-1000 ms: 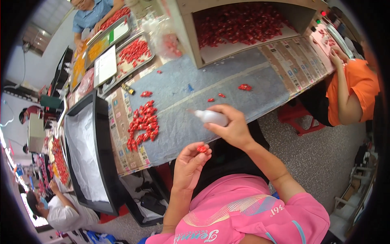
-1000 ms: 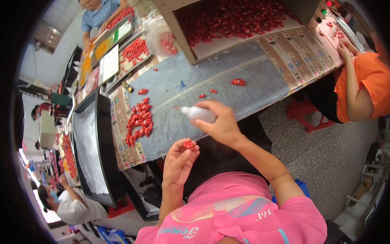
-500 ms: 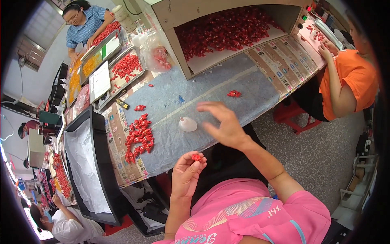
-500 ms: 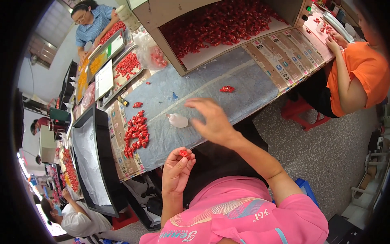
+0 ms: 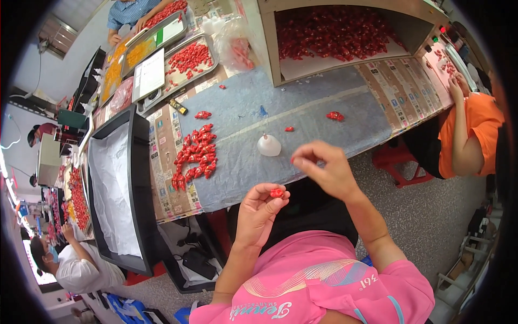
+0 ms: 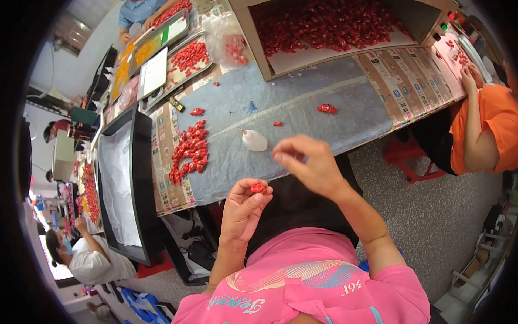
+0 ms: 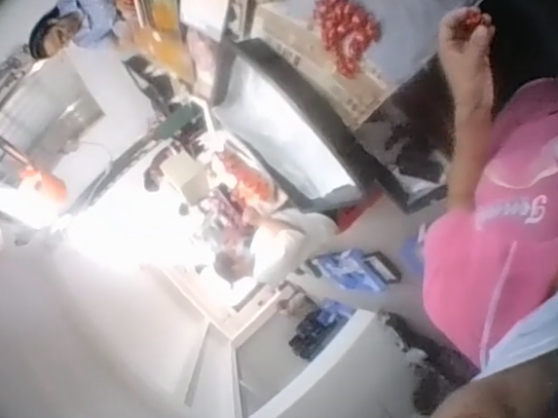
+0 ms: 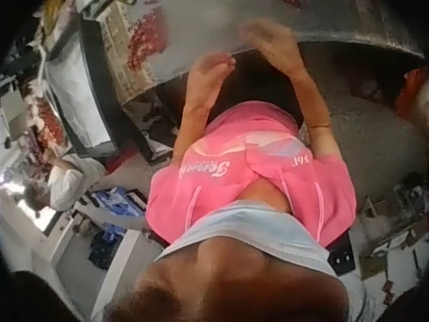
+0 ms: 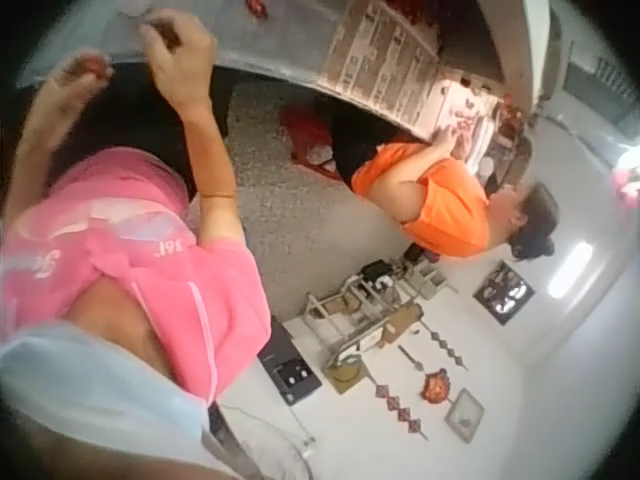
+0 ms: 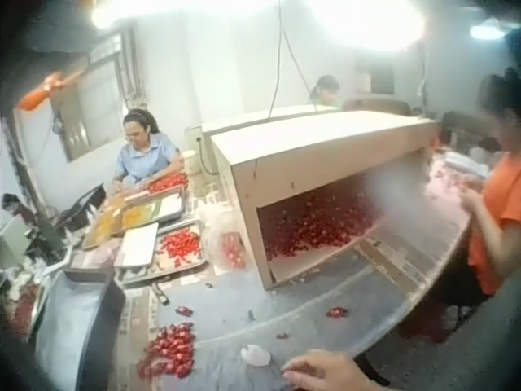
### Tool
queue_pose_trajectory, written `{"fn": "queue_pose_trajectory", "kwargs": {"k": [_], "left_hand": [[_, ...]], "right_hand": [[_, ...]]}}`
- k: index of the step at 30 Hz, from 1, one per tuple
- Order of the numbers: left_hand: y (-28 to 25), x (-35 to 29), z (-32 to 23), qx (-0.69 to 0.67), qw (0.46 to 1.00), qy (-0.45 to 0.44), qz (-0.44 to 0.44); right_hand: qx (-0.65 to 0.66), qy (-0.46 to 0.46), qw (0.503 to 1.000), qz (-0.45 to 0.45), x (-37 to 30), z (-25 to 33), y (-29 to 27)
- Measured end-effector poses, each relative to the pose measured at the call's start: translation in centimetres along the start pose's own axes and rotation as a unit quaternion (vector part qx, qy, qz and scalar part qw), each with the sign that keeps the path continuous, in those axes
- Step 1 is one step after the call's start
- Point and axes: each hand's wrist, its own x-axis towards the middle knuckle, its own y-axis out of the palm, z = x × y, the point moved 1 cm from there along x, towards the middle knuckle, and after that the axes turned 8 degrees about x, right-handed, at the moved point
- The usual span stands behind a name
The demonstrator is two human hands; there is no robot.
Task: The person assembles small figurines by retrieving parts from a container, applying glue from a squeeze bottle, and pressing the pieces together by hand.
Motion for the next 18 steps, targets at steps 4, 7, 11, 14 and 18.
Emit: {"fn": "queue_pose_trajectory", "kwargs": {"k": [4,7,11,14,18], "left_hand": [[0.1,0.1,0.2,0.014,1.000,0.024,0.001],[0.4,0.1,0.2,0.039,0.997,0.060,0.008],[0.6,0.0,0.3,0.091,0.991,0.100,0.001],[0.9,0.0,0.3,0.123,0.984,0.126,-0.003],[1.0,0.1,0.5,0.164,0.973,0.164,-0.003]], "right_hand": [[0.144,0.042,0.986,0.072,-3.5,0.6,1.4],[0.145,0.034,0.988,0.051,-4.3,0.9,1.5],[0.138,0.017,0.990,0.033,-4.5,1.0,1.6],[0.092,-0.020,0.995,0.035,-4.5,1.2,1.5],[0.083,-0.022,0.996,0.019,-4.7,1.2,1.7]]}}
